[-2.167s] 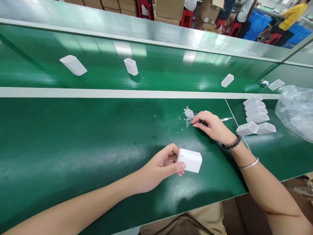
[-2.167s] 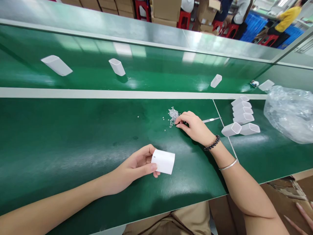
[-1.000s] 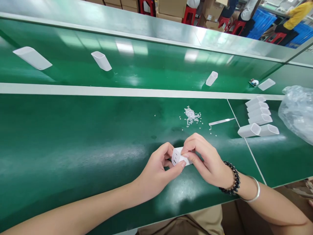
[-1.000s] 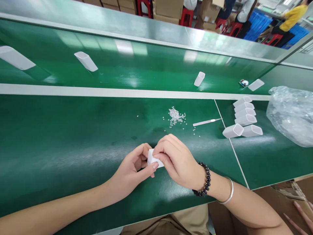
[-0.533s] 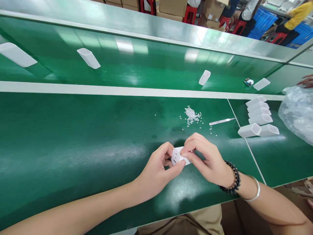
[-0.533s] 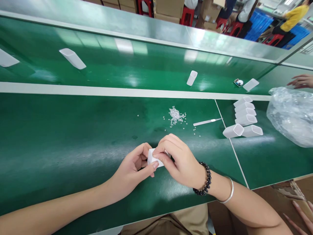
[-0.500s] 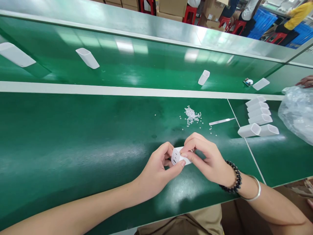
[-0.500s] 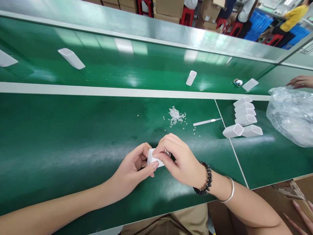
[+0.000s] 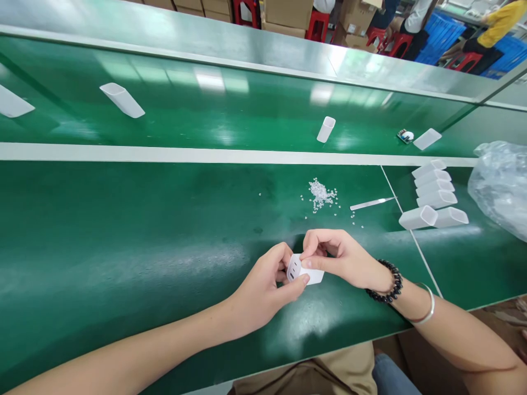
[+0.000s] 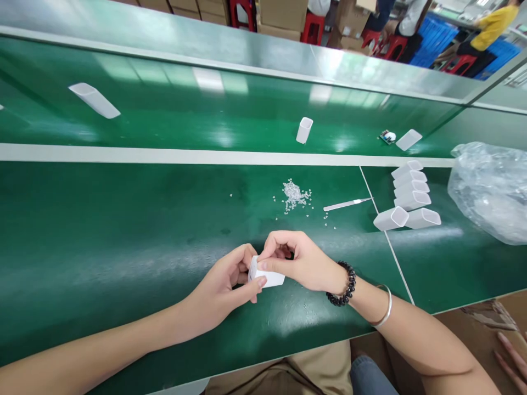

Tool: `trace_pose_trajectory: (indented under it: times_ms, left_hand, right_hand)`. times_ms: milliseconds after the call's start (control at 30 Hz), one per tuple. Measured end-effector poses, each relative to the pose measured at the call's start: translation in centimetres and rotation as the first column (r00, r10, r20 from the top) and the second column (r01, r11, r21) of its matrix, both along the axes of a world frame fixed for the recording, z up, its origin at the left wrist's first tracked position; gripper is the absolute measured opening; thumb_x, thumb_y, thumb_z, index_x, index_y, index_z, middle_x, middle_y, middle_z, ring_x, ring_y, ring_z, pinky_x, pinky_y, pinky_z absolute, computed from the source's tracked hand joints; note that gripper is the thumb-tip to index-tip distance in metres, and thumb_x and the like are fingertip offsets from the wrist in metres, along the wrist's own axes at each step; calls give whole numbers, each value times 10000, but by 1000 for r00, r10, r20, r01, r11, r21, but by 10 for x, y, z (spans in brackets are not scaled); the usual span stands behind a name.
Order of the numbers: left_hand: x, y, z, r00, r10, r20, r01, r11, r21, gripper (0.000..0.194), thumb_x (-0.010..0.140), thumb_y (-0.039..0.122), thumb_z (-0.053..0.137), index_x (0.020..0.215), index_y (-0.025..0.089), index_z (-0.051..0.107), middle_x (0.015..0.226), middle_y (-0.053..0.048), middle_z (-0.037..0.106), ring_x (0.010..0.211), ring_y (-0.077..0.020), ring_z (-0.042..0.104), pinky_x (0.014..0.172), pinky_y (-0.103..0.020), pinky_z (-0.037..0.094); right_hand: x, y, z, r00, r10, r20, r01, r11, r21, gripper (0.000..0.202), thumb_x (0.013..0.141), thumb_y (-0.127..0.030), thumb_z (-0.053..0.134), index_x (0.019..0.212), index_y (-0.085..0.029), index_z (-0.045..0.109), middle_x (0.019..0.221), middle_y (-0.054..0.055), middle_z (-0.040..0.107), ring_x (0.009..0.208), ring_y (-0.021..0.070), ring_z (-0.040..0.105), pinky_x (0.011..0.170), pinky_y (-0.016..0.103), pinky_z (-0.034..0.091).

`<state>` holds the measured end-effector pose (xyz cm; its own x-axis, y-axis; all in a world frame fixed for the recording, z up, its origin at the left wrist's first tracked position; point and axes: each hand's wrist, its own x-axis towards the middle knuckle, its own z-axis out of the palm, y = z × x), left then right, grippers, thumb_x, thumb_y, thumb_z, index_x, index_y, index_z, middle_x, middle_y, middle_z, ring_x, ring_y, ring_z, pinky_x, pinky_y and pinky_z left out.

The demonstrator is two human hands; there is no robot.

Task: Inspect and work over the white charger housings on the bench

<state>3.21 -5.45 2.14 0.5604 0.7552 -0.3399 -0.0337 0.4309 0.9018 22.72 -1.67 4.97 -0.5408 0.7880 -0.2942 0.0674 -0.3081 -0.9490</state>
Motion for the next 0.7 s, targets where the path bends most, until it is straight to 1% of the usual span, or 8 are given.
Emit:
trace_pose_trajectory:
  times_ms: [133, 233, 300, 367, 433, 500, 600, 700]
  left_hand:
    - [1, 3, 3, 996, 48, 72, -45, 998, -48, 314, 907, 363, 658, 848, 184, 407, 828, 33, 516, 713, -88, 546, 635, -260, 520]
    - [2, 4, 6, 994, 56, 99, -51, 997, -50, 306, 910, 364, 659, 861, 180, 420, 804, 35, 523, 704, -82, 540, 613, -231, 495]
    - [2, 5, 6, 992, 54, 111, -48, 997, -57, 298, 909, 361, 664, 878, 177, 431, 787, 37, 526, 692, -77, 521, 596, -213, 466]
    - [0, 7, 6, 990, 44, 131, -34, 996, -76, 291, 900, 354, 678, 906, 174, 450, 792, 33, 540, 700, -81, 524, 603, -214, 457]
    - [-3, 11, 6, 987, 18, 158, -3, 995, -96, 277, 894, 343, 687, 943, 171, 475, 805, 26, 567, 716, -90, 550, 643, -232, 468]
    - [-6, 15, 6, 982, -11, 189, 33, 992, -118, 238, 916, 348, 650, 944, 169, 496, 808, 11, 605, 730, -105, 577, 701, -259, 480]
    - [-9, 21, 9, 976, -32, 217, 70, 982, -173, 225, 955, 380, 569, 898, 170, 511, 809, -18, 645, 756, -141, 612, 752, -300, 495]
    - [-10, 24, 12, 977, -63, 205, 107, 972, -208, 257, 954, 409, 567, 861, 174, 523, 815, -24, 653, 758, -163, 630, 755, -313, 506]
  right_hand:
    - [0, 1, -7, 998, -10, -54, 11, 1000, 25, 217, 839, -335, 755, 868, -147, 650, 795, -6, 558, 700, 83, 514, 600, 211, 410]
    - [0, 0, -8, 999, 13, -47, -9, 997, 80, 207, 883, -332, 706, 977, -153, 659, 897, 24, 611, 777, 102, 571, 655, 226, 461]
    - [1, 0, -7, 999, 40, -15, -37, 988, 152, 196, 911, -317, 668, 1019, -153, 669, 963, 46, 638, 815, 111, 605, 689, 237, 489]
    - [1, 1, -6, 998, 54, 44, -64, 961, 270, 176, 929, -284, 639, 1037, -156, 693, 996, 60, 651, 853, 116, 621, 714, 238, 499]
    - [0, 2, -7, 994, 43, 96, -78, 914, 397, 158, 931, -242, 624, 1027, -158, 718, 986, 62, 656, 867, 113, 620, 725, 231, 496]
    - [0, 3, -8, 993, 26, 111, -77, 869, 489, 144, 921, -215, 626, 997, -157, 734, 950, 55, 654, 841, 104, 609, 723, 223, 490]
    - [-1, 4, -11, 996, 26, 89, -71, 832, 551, 126, 905, -216, 648, 968, -159, 741, 934, 42, 642, 808, 91, 600, 730, 214, 488]
    - [0, 4, -13, 996, 44, 73, -77, 830, 552, 122, 890, -229, 671, 961, -155, 737, 939, 34, 630, 811, 87, 607, 741, 208, 489]
